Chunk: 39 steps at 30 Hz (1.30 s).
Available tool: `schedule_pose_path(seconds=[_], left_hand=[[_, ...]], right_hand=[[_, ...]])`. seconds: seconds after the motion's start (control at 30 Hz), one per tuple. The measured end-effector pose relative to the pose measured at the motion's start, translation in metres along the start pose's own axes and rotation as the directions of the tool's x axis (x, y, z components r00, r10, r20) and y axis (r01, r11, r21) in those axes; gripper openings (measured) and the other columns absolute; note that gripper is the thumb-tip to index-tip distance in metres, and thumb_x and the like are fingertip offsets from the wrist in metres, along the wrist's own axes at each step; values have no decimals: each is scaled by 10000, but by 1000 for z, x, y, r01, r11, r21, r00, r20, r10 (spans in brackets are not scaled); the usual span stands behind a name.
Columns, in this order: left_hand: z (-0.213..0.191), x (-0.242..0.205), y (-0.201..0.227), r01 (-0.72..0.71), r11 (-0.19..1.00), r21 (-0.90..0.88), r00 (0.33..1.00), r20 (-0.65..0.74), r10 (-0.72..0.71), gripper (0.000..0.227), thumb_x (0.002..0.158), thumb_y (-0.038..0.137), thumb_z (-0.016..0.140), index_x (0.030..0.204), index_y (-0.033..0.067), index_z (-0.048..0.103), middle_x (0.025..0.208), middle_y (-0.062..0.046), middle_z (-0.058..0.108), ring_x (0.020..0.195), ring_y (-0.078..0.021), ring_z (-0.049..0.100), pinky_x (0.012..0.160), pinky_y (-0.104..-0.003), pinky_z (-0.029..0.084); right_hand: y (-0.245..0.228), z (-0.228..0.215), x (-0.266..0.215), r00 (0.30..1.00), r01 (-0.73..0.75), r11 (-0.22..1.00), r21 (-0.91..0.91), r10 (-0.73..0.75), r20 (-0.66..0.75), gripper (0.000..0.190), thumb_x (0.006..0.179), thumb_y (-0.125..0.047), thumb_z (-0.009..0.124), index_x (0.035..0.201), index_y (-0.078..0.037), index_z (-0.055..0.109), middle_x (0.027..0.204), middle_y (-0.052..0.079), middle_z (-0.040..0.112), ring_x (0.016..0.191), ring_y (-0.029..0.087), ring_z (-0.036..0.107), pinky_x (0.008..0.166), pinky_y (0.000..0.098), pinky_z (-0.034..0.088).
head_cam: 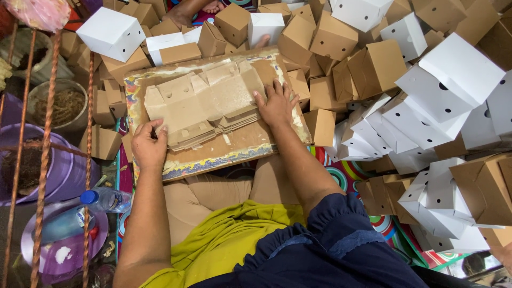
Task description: The person assembles cardboard boxes by hand, folding the tabs and panels of flat cardboard pieces into three-dimensional containers.
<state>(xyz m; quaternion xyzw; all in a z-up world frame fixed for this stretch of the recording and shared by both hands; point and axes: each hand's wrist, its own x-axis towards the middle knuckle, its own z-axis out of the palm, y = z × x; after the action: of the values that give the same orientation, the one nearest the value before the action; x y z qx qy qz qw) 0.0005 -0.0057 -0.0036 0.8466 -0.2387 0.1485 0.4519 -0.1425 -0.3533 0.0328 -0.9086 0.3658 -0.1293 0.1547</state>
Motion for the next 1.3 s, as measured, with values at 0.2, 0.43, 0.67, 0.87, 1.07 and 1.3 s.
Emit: schedule_pose_path(seconds=[0.2, 0.43, 0.67, 0.87, 1.07, 1.3], left_hand=[[1, 0, -2, 12, 1000, 14, 1000, 1, -12, 236, 870, 132, 809, 1099, 187, 793, 863, -134, 648, 873, -381, 677, 782, -450, 531], [1, 1, 1, 6, 1000, 10, 1000, -9, -6, 242, 864, 134, 807, 1100, 183, 794, 863, -135, 653, 865, -386, 680, 783, -455, 540], [0, 1, 1, 12, 1000, 7, 1000, -8, -12, 231, 871, 144, 799, 1097, 190, 792, 870, -127, 659, 875, -385, 684, 786, -460, 544], [-1, 0, 0, 8, 1000, 7, 1000, -2, -8, 230, 873, 144, 797, 1099, 189, 789, 868, -133, 654, 879, -393, 682, 790, -470, 541], [1, 1, -1, 4, 1000, 6, 1000, 0, -4, 233, 877, 142, 797, 1104, 191, 790, 863, -135, 652, 873, -394, 681, 787, -468, 540], [1, 1, -1, 4, 1000, 11, 1000, 2, -4, 227, 878, 145, 795, 1100, 189, 791, 844, -133, 642, 854, -393, 676, 780, -468, 536]], right_hand=[[1, 0, 1, 1000, -3, 1000, -8, 3, 4, 600, 1005, -695, 443, 1393, -269, 612, 1595, 24, 442, 1522, 320, 293, 1166, 762, 134], [2, 4, 3, 1000, 0, 1000, -20, 0, -1, 597, 1006, -702, 427, 1389, -284, 614, 1590, 18, 448, 1522, 316, 299, 1169, 758, 99], [1, 3, 3, 1000, -7, 1000, -18, 7, 10, 601, 1005, -701, 427, 1389, -277, 614, 1597, 21, 438, 1528, 312, 286, 1176, 753, 94], [2, 5, 3, 1000, -10, 1000, -21, 11, 22, 628, 1005, -724, 397, 1407, -285, 600, 1605, 20, 430, 1533, 310, 277, 1176, 748, 82], [3, 4, 3, 1000, -7, 1000, -17, 7, 23, 623, 1007, -726, 396, 1405, -290, 597, 1606, 27, 431, 1532, 314, 281, 1175, 747, 76], [2, 3, 2, 1000, -5, 1000, -10, 6, 13, 623, 1004, -732, 396, 1393, -291, 603, 1598, 25, 439, 1530, 315, 284, 1173, 747, 87]])
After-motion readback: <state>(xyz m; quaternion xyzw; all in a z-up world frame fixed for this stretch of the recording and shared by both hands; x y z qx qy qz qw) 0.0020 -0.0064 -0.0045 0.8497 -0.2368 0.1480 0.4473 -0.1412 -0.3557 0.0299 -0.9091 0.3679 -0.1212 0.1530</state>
